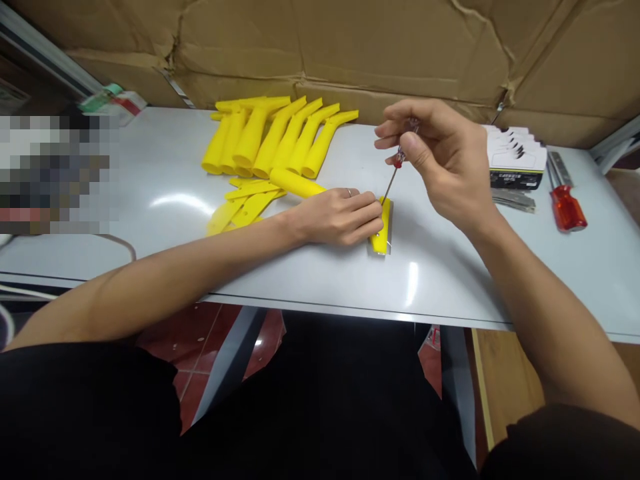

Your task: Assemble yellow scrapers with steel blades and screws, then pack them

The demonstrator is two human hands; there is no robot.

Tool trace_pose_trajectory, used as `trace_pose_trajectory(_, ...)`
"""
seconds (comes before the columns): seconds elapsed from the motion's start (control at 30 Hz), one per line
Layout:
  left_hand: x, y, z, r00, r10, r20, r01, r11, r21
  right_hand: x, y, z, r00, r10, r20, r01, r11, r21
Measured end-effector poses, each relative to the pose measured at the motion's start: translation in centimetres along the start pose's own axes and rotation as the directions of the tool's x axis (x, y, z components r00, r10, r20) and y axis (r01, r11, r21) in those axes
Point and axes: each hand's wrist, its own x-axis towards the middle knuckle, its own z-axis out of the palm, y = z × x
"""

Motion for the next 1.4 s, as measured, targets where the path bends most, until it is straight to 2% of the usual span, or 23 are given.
trace_pose_trajectory(0.07, -0.1, -0.1, 0.0, 1.000, -0.001, 0.008, 0.001, 1.000, -0.012, 0.3, 0.1, -0.7, 0.997, 0.024, 0.070, -0.031, 0.995, 0.097)
trace_pose_trajectory(0.13, -0.1, -0.1, 0.1, 0.999, -0.008, 0.031, 0.008, 1.000, -0.023, 0.4, 0.0, -1.1, 0.996, 0.040, 0.078, -0.048, 0.994, 0.102)
trace_pose_trajectory(0.23, -0.1, -0.1, 0.1, 0.999, -0.009, 0.043, 0.010, 1.000, -0.012, 0.3, -0.4, -1.1, 0.998, 0.056, -0.017, -0.055, 0.998, 0.039)
trace_pose_trajectory(0.4, 0.1, -0.1, -0.1, 0.999, -0.006, -0.049, 0.008, 0.998, 0.057, -0.3, -1.5, 0.3, 0.980, 0.082, -0.183, -0.091, 0.995, -0.040)
trace_pose_trajectory(0.67, 0.6, 0.2, -0.6, 1.000, 0.002, -0.024, 0.000, 0.996, 0.086, -1.3, -1.9, 1.4, 0.968, 0.026, -0.248, -0.075, 0.979, -0.191)
trace_pose_trajectory(0.87, 0.9, 0.3, -1.0, 1.000, 0.011, -0.006, -0.010, 0.996, 0.093, -1.6, -1.2, 1.9, 0.973, 0.061, -0.224, -0.119, 0.960, -0.255)
trace_pose_trajectory(0.97, 0.8, 0.2, -1.1, 1.000, 0.003, 0.008, -0.004, 0.993, 0.117, -0.8, -1.3, 0.7, 0.967, -0.003, -0.254, -0.063, 0.965, -0.253)
trace_pose_trajectory(1.07, 0.5, 0.2, -0.7, 0.999, -0.013, 0.037, 0.008, 0.989, 0.145, 0.2, -1.1, -2.1, 0.922, -0.095, -0.376, -0.012, 0.962, -0.272)
trace_pose_trajectory(1.13, 0.4, 0.3, -0.4, 0.997, -0.032, 0.065, 0.021, 0.987, 0.162, 0.6, -0.2, -4.1, 0.917, -0.049, -0.396, -0.074, 0.955, -0.289)
trace_pose_trajectory(1.2, 0.2, 0.3, -0.3, 0.994, -0.056, 0.090, 0.040, 0.983, 0.179, 0.6, 1.3, -5.3, 0.939, 0.125, -0.319, -0.235, 0.913, -0.334)
trace_pose_trajectory(1.27, 0.2, 0.3, -0.3, 0.993, -0.073, 0.088, 0.054, 0.979, 0.196, 0.3, 2.9, -5.7, 0.932, 0.301, -0.200, -0.361, 0.802, -0.476)
trace_pose_trajectory(1.33, 0.3, 0.2, -0.4, 0.995, -0.079, 0.056, 0.066, 0.976, 0.207, 0.0, 4.2, -5.2, 0.920, 0.382, -0.090, -0.343, 0.670, -0.658)
trace_pose_trajectory(1.4, 0.4, 0.2, -0.6, 0.997, -0.074, 0.028, 0.067, 0.977, 0.203, -0.3, 4.9, -4.6, 0.915, 0.404, 0.013, -0.242, 0.575, -0.781)
